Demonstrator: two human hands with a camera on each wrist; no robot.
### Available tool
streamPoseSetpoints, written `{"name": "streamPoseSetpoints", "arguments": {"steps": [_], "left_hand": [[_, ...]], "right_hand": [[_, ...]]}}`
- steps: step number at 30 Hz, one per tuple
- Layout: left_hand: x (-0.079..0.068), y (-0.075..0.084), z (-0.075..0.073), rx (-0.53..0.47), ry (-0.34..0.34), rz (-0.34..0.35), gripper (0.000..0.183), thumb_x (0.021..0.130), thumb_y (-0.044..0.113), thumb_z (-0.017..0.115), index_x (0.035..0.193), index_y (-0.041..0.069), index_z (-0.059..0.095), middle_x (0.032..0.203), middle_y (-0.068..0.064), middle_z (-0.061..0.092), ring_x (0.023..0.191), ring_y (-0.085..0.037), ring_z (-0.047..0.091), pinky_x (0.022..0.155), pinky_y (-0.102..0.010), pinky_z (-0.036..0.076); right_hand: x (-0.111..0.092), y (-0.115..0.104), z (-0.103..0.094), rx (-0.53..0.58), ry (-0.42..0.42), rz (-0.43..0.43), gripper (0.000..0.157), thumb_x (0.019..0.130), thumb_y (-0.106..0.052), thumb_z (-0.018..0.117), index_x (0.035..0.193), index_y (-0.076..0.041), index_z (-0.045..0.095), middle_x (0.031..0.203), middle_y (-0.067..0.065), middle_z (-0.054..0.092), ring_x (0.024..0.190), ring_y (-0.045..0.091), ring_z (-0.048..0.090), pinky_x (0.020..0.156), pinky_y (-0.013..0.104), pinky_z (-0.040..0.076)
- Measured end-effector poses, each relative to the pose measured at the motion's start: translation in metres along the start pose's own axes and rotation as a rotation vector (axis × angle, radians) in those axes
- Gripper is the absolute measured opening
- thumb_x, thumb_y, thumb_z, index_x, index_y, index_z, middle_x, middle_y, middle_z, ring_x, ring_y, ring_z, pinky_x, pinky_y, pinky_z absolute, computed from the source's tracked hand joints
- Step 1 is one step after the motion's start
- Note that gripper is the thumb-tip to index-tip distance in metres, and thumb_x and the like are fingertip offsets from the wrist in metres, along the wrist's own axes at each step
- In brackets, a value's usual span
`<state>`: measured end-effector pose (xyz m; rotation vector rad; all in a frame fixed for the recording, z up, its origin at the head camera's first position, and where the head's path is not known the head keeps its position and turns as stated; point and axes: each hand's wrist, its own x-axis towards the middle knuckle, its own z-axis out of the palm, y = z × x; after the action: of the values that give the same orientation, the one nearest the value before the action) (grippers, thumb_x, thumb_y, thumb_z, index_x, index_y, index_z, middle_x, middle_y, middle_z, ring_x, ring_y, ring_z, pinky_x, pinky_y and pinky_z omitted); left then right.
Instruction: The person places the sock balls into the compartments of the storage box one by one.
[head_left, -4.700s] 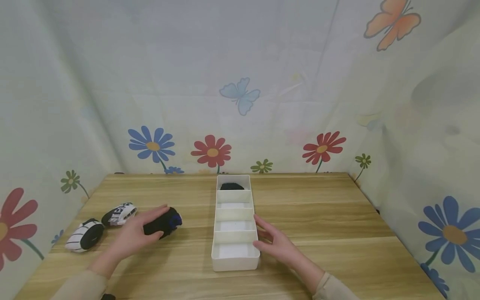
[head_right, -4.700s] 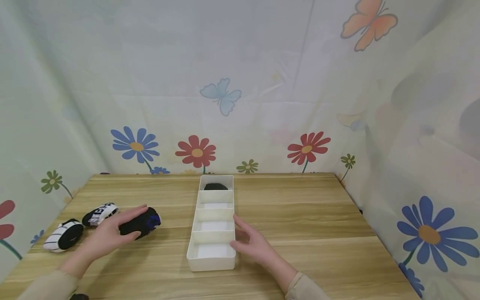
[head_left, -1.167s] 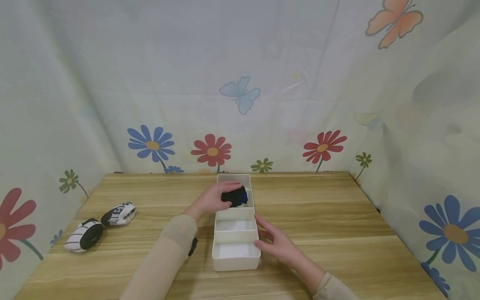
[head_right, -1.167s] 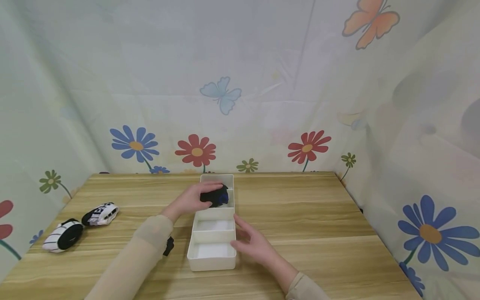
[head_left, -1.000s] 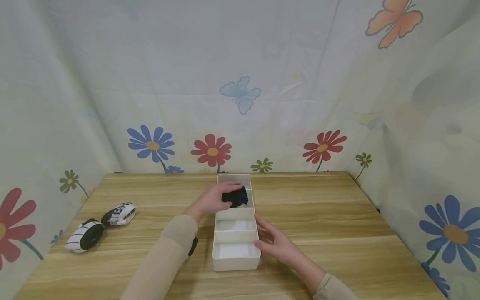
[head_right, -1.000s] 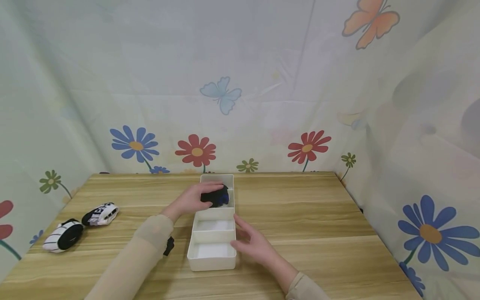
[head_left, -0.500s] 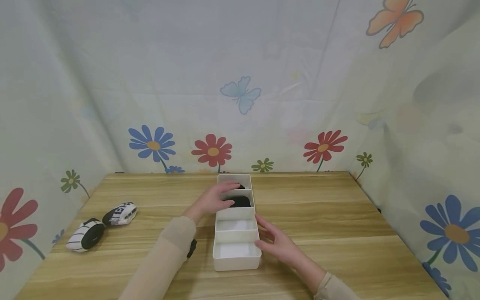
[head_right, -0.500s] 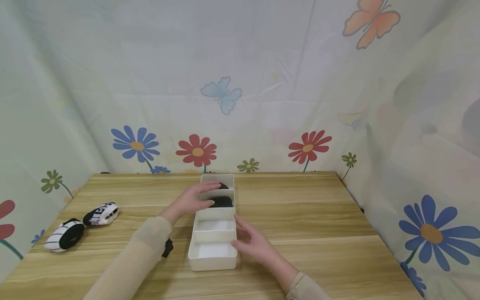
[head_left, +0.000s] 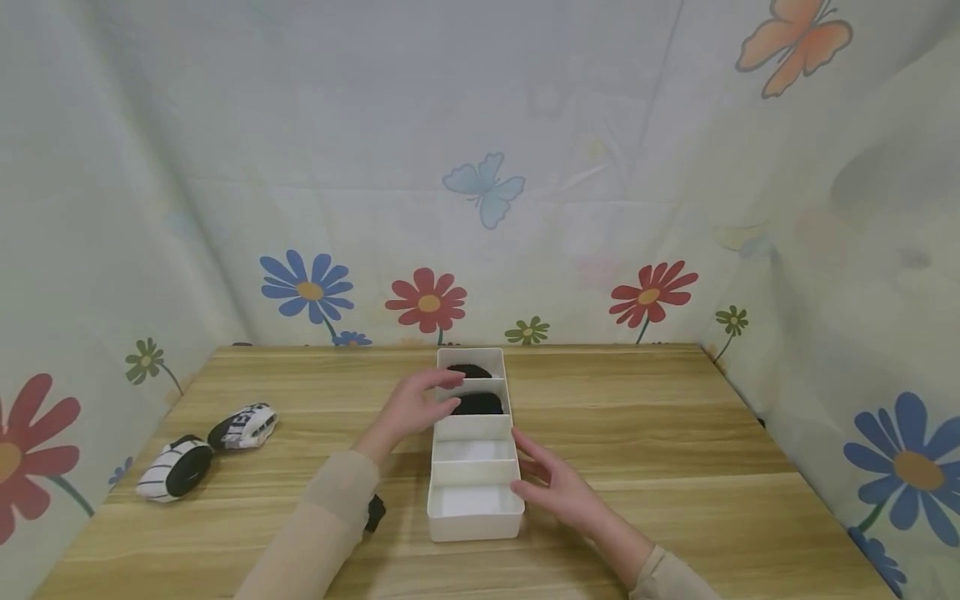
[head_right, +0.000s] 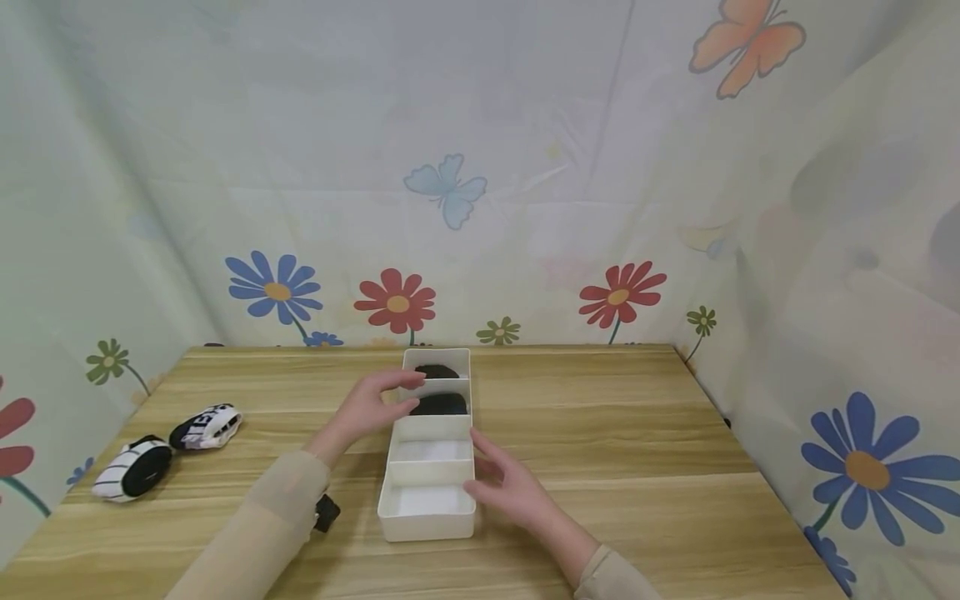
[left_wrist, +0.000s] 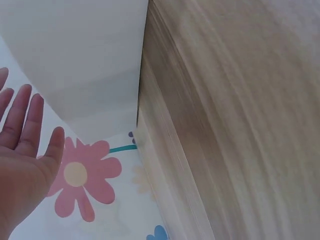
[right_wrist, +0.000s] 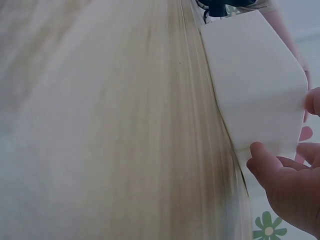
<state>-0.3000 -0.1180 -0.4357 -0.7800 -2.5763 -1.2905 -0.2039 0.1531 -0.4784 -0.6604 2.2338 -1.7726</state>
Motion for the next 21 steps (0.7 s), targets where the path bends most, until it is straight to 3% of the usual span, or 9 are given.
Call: {"name": "streamPoseSetpoints", "arguments": {"steps": [4,8,13,21], "left_hand": [[-0.007,-0.004,-0.002,-0.038,0.066,0.008,0.036,0.088,0.006,0.074,0.123,0.001,0.068,0.115,-0.009,0.069,0.107,-0.028,0.063,0.098,-0.054,0.047],[-0.015,-0.006,-0.007,-0.063,0.108,-0.034,0.037,0.088,0.009,0.074,0.124,0.004,0.067,0.115,-0.007,0.070,0.108,-0.028,0.063,0.097,-0.053,0.048],[-0.024,-0.007,-0.016,-0.057,0.140,-0.094,0.038,0.089,0.015,0.074,0.126,0.010,0.068,0.112,-0.004,0.070,0.106,-0.025,0.062,0.099,-0.051,0.047],[-0.035,-0.012,-0.030,-0.037,0.174,-0.139,0.039,0.091,0.017,0.073,0.129,0.008,0.066,0.113,-0.006,0.070,0.107,-0.026,0.063,0.100,-0.050,0.047]], "right_hand": [[0.000,0.001,0.000,0.004,0.001,-0.011,0.073,0.095,-0.010,0.067,0.155,-0.001,0.027,0.157,0.024,0.027,0.134,0.047,0.041,0.106,0.053,0.038],[0.000,0.001,0.000,-0.004,0.005,-0.014,0.073,0.094,-0.009,0.067,0.155,-0.001,0.026,0.157,0.025,0.027,0.134,0.047,0.041,0.105,0.051,0.040],[0.000,0.001,0.000,-0.011,0.011,-0.004,0.073,0.094,-0.009,0.067,0.155,-0.002,0.027,0.157,0.024,0.027,0.134,0.046,0.041,0.104,0.050,0.042],[0.000,0.001,0.001,-0.008,0.010,-0.009,0.073,0.094,-0.009,0.067,0.155,-0.002,0.028,0.157,0.023,0.027,0.134,0.046,0.041,0.106,0.053,0.038]]}}
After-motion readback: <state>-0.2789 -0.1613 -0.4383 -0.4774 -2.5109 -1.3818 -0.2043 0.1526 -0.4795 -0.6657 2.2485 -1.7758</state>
